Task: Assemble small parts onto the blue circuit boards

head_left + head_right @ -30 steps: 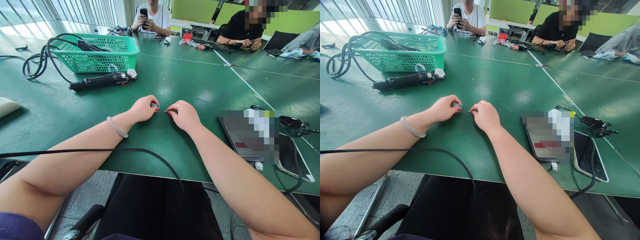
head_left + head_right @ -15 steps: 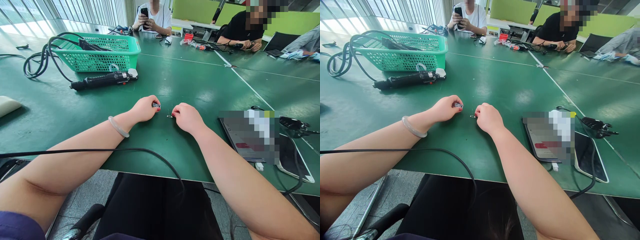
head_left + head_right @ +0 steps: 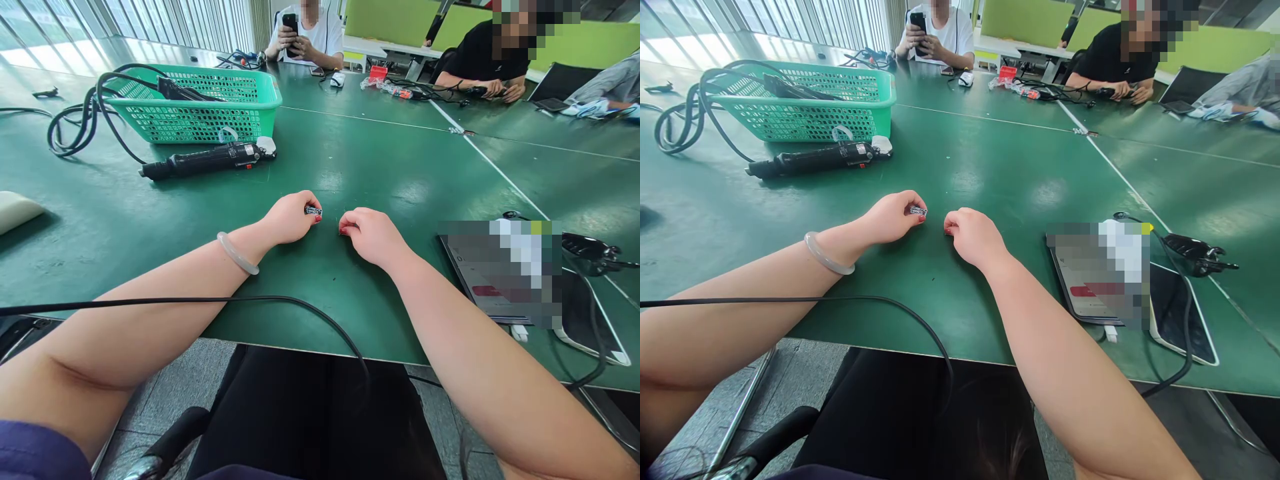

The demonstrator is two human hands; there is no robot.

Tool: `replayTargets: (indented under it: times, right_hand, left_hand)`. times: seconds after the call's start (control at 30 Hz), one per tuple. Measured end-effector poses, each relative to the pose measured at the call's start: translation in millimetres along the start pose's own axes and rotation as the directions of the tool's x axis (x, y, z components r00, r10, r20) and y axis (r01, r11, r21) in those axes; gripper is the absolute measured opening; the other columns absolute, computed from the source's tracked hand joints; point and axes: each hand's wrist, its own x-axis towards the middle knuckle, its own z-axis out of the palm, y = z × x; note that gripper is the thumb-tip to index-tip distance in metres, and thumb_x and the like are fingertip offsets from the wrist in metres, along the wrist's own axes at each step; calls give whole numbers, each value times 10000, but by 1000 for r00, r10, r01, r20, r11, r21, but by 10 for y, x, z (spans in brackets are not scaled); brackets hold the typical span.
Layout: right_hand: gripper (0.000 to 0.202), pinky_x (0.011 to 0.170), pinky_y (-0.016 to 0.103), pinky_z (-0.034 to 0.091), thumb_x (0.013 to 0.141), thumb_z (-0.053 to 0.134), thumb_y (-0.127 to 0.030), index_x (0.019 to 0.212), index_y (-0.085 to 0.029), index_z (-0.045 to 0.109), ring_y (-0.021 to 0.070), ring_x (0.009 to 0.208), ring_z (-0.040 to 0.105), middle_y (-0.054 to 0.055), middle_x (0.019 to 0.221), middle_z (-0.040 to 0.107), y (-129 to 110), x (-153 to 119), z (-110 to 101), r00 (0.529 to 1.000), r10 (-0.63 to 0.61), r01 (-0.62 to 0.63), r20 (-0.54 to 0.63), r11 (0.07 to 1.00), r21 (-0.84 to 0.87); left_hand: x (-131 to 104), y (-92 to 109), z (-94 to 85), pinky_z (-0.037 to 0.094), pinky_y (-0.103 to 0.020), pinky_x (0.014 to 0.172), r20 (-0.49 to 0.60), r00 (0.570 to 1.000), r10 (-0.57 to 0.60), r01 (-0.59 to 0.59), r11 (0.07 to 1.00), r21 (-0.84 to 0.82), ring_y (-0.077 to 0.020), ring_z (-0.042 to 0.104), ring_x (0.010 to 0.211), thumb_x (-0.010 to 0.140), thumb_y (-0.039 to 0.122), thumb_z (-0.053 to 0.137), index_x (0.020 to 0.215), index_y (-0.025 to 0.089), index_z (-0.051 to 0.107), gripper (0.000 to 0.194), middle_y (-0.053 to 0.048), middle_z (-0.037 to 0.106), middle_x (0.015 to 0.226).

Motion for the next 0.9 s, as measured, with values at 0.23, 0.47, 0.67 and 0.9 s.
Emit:
replayTargets:
  times: [0.23,0.47,0.67,0.9]
  right_hand:
    - [276,760,315,444,855,511,-102,826,-222,758,169,829,604,31,885,691,17,62,35,998,19,-13,-60,995,104]
    - [215,665,307,386,908,540,-270,809,-213,721,159,759,555,26,834,658,1,32,-13,993,79,-73,-88,995,67]
    - [116,714,316,400,875,605,-243,785,-209,669,179,840,544,23,841,637,-27,-15,-71,999,-37,38,29,999,-29]
    - [280,815,329,436,862,450,-48,866,-204,682,190,955,569,36,973,684,45,-69,-111,995,-77,78,68,997,-22]
  left_hand:
    - [-5,-9,5,442,-306,775,-1,1000,6,-6,1000,4,-186,583,848,840,261,577,969,171,635,168,-67,667,913]
    - [-11,5,2,438,-290,742,-4,1000,-16,16,1000,2,-174,583,821,848,254,578,970,174,643,159,-55,670,882]
    - [-13,13,21,436,-289,739,-23,1000,-15,15,1000,4,-172,587,823,844,241,590,970,173,651,155,-54,677,893]
    - [10,-16,27,436,-289,729,-26,1000,-5,5,1000,6,-173,590,824,838,232,596,982,167,657,169,-58,676,896]
